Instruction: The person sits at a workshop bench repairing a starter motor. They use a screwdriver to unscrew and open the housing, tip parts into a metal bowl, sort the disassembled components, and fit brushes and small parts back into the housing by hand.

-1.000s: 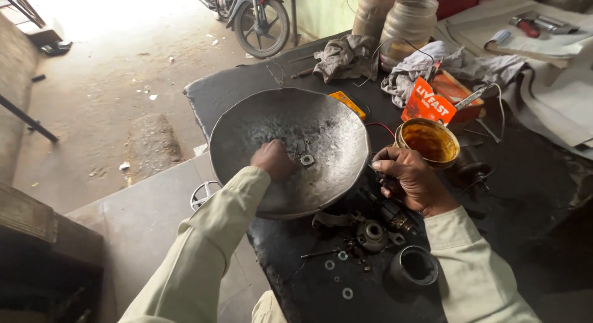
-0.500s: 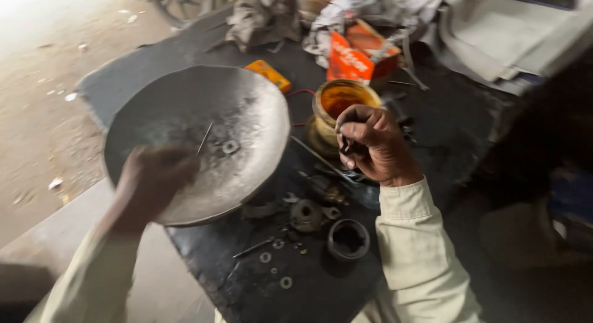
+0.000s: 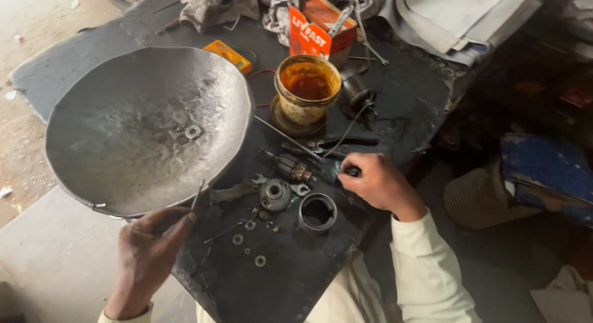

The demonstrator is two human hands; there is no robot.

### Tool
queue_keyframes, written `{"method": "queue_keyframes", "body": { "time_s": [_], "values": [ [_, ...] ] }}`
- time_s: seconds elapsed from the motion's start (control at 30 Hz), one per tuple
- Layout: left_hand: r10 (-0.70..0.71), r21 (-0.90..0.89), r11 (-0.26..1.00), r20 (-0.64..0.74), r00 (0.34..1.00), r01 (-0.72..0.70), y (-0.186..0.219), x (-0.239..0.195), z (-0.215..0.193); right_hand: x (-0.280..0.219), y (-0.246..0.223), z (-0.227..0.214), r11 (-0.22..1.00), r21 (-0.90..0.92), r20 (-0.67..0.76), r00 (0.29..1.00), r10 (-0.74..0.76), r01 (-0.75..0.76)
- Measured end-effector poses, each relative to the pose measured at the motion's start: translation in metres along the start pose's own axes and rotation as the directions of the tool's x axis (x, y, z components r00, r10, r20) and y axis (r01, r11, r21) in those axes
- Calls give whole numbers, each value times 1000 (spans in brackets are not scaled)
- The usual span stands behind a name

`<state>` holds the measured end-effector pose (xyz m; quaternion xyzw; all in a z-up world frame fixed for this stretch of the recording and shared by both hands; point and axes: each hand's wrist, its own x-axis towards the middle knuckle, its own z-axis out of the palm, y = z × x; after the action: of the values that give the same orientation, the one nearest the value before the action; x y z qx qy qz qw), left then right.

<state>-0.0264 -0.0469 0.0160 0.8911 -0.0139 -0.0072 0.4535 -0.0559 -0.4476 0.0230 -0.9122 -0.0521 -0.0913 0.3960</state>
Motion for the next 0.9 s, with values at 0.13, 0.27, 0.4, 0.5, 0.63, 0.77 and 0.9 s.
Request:
{"method": "queue_keyframes", "body": {
  "time_s": [0.13, 0.27, 0.4, 0.5, 0.63, 0.77, 0.9],
  "values": [
    [-98, -124, 987, 5, 995, 98, 1, 10, 3, 0, 5, 2, 994, -89, 1, 998, 58, -57],
    [-76, -53, 996, -22, 997, 75, 5, 25, 2, -3, 5, -1, 996, -52, -37, 997, 65, -67],
    [-80, -16, 997, -38, 996, 80, 17, 35, 2, -8, 26, 1, 961, 225, -114, 975, 188, -159],
    [108, 185, 979, -100, 989, -88, 31, 35, 6, -15, 36, 7, 966, 258, -255, 961, 103, -35],
    [218, 210, 958, -89, 972, -196, 48, 39, 16, -26, 18, 9, 987, 161, -315, 946, 78, -28],
    [105, 306, 947, -13, 994, -96, 75, 47, 31, -32, 23, 1, 981, 179, -131, 990, -49, 72],
    [79, 436, 896, 38, 996, -87, 94, 54, 49, -31, 22, 5, 993, 80, -103, 991, -81, 90]
  ]
}}
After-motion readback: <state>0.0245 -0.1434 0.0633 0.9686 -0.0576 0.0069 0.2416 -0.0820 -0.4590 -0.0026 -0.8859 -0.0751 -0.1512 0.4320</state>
